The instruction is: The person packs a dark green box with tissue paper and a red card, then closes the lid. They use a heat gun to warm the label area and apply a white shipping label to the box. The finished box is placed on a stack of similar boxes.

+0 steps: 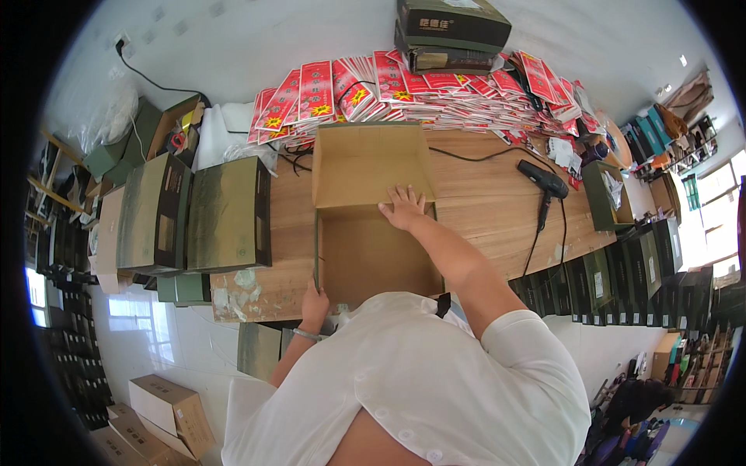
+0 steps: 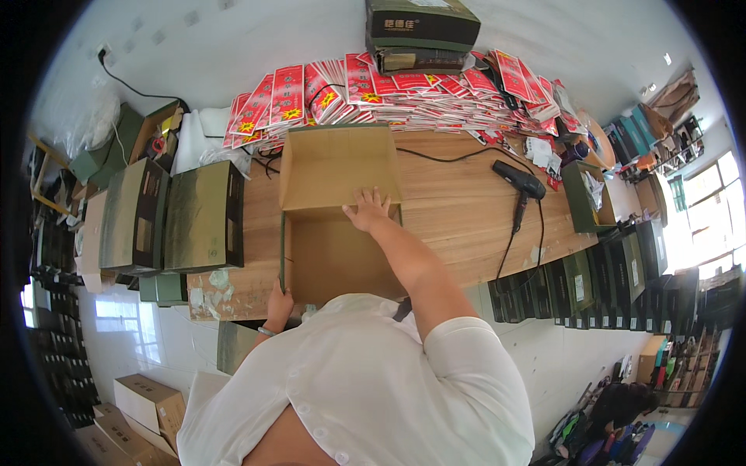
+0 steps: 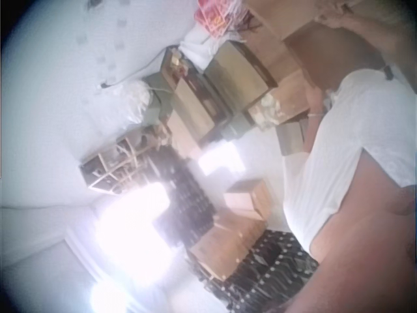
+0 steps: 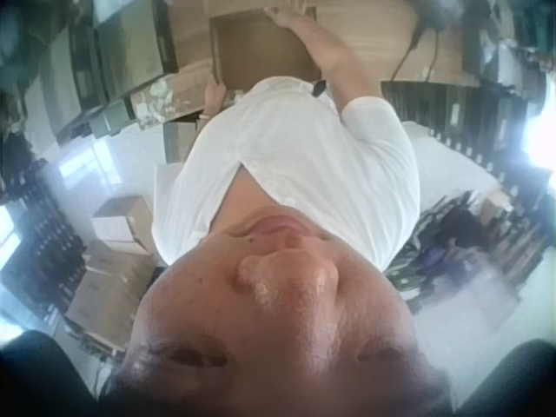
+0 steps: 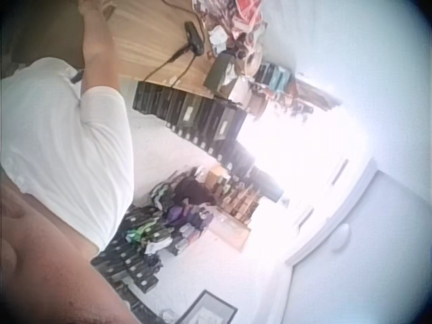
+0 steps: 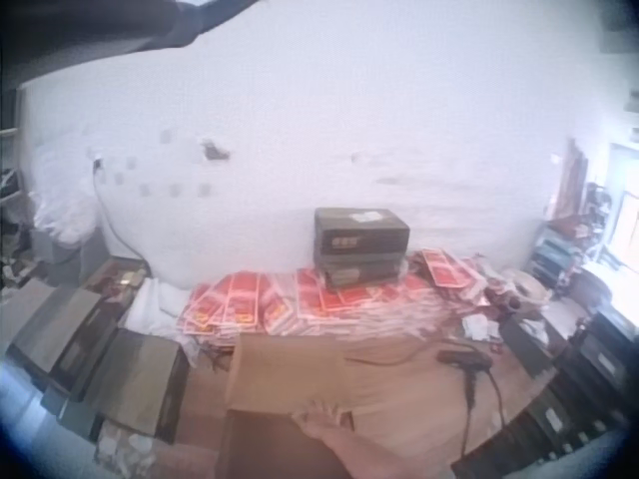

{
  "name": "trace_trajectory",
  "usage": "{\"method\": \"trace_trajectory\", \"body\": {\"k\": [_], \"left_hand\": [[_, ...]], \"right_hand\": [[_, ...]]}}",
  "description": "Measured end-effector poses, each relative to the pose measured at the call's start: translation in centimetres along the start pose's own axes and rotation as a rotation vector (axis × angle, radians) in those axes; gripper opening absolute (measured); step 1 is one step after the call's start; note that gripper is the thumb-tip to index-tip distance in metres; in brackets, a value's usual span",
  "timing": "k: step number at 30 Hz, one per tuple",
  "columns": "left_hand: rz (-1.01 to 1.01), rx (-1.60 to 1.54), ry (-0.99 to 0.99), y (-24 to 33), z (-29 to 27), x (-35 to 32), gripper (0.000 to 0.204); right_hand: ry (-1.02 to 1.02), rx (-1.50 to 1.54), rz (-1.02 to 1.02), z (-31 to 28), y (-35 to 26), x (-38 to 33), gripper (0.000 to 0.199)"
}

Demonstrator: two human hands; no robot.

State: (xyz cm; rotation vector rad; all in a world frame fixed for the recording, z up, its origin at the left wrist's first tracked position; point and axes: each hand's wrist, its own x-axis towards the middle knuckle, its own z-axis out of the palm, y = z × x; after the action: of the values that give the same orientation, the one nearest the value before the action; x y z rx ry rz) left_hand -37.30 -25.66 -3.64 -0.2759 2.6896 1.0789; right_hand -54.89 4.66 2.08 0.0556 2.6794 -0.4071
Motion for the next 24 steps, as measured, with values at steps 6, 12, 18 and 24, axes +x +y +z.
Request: {"method": "trace_trajectory", "body": {"k": [6, 12, 18, 24], "left_hand": [[0.029, 0.085, 0.067, -2.3, 0.7, 0.9, 0.039], [0.025, -0.026, 0.099, -2.6, -1.6, 1.3, 0.044], [-0.171, 0.065, 0.157, 0.9, -2.1, 0.6, 0.067], [-0.079, 0.810, 0.488, 11.0, 3.5, -1.3, 0.080]], "right_hand": [[0.357, 0.299, -0.083, 2.6, 3.4, -0.8, 0.068], [0.686, 0.463, 0.293, 4.2, 17.7, -5.2, 0.059], [0.573, 0.224, 0.899, 4.8, 35.6, -9.2, 0.072], [0.299, 0.158, 0.991, 1.4, 46.6, -7.9, 0.082]]}}
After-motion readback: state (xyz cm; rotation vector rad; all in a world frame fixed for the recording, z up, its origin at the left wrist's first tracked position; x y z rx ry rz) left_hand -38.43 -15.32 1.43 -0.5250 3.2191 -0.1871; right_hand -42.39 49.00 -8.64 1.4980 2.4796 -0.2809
